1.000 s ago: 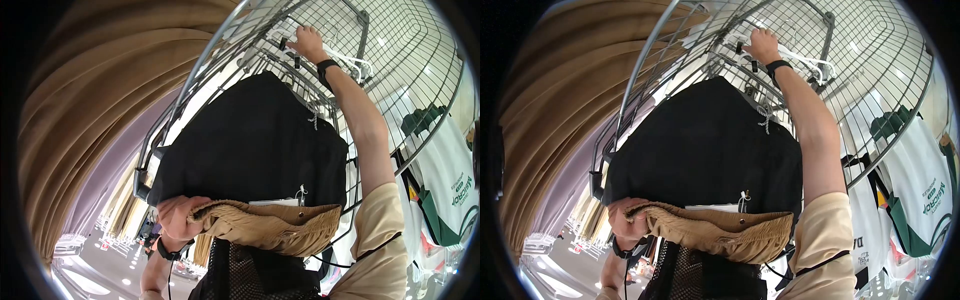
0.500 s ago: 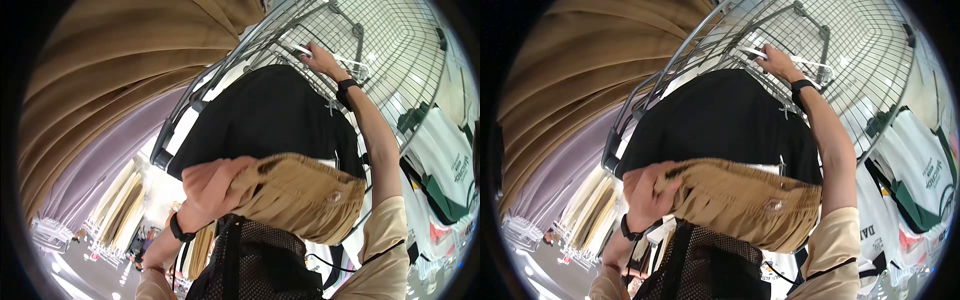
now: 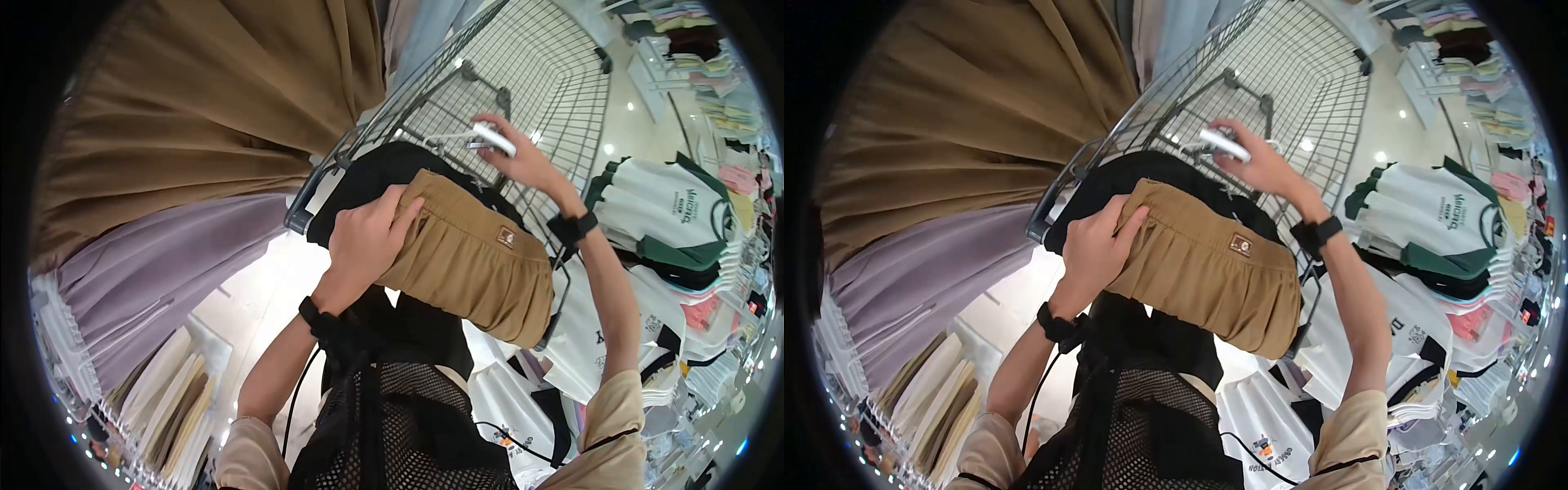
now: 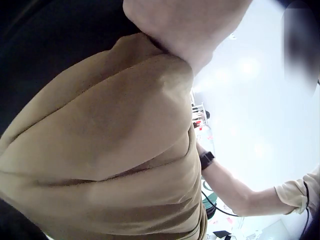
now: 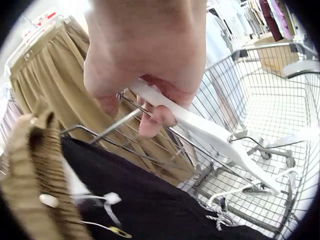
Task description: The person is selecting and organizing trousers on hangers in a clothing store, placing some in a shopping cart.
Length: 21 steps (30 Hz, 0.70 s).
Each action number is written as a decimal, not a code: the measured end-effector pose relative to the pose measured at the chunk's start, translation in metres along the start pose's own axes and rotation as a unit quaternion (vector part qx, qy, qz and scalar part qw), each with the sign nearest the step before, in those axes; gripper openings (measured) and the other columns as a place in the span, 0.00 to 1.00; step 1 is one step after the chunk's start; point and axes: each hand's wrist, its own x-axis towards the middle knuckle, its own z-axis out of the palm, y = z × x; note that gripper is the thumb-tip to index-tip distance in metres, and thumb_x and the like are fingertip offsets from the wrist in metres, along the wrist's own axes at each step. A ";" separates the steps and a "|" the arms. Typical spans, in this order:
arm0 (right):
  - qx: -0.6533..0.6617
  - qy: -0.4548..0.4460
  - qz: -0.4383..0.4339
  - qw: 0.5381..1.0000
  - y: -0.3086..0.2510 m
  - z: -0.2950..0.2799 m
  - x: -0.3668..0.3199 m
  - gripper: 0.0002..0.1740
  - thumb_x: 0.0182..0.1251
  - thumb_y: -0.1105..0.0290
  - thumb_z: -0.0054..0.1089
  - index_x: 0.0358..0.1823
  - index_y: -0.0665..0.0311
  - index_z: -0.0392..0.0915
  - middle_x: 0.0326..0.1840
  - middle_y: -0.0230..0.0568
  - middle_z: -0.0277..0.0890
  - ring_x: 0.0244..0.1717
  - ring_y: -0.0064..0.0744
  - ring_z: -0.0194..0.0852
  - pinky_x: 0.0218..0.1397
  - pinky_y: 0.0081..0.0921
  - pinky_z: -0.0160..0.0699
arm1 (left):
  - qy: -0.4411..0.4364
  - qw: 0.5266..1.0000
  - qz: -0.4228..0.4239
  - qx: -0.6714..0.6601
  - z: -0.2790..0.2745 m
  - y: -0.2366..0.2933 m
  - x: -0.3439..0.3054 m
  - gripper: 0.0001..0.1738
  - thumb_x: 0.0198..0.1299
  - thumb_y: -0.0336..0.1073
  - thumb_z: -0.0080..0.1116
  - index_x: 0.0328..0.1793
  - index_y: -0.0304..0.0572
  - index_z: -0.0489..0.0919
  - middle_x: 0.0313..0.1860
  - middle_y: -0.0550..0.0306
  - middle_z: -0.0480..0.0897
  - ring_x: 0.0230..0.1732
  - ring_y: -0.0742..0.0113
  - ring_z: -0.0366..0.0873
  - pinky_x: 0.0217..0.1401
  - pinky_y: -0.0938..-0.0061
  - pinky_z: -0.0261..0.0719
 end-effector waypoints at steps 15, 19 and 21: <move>-0.061 0.127 -0.036 0.989 -0.144 0.031 -0.102 0.23 0.68 0.62 0.81 0.45 0.66 0.72 0.39 0.37 0.77 0.40 0.25 0.73 0.44 0.28 0.75 | 0.031 0.994 0.047 -0.094 -0.013 0.010 -0.008 0.16 0.74 0.43 0.64 0.59 0.43 0.85 0.45 0.45 0.89 0.45 0.43 0.88 0.44 0.57 0.84; -0.064 0.123 0.002 0.990 -0.156 0.031 -0.106 0.24 0.63 0.59 0.84 0.45 0.69 0.79 0.34 0.44 0.84 0.34 0.37 0.80 0.41 0.34 0.79 | 0.036 0.987 0.060 -0.144 -0.016 0.013 -0.009 0.16 0.72 0.42 0.65 0.60 0.44 0.85 0.52 0.46 0.90 0.51 0.44 0.89 0.51 0.61 0.86; -0.104 0.131 -0.017 0.986 -0.159 0.029 -0.109 0.25 0.62 0.60 0.84 0.48 0.70 0.80 0.36 0.44 0.85 0.36 0.38 0.82 0.41 0.36 0.81 | 0.032 0.985 0.059 -0.160 -0.019 0.014 -0.009 0.16 0.72 0.42 0.65 0.60 0.44 0.84 0.53 0.46 0.90 0.52 0.44 0.89 0.54 0.61 0.86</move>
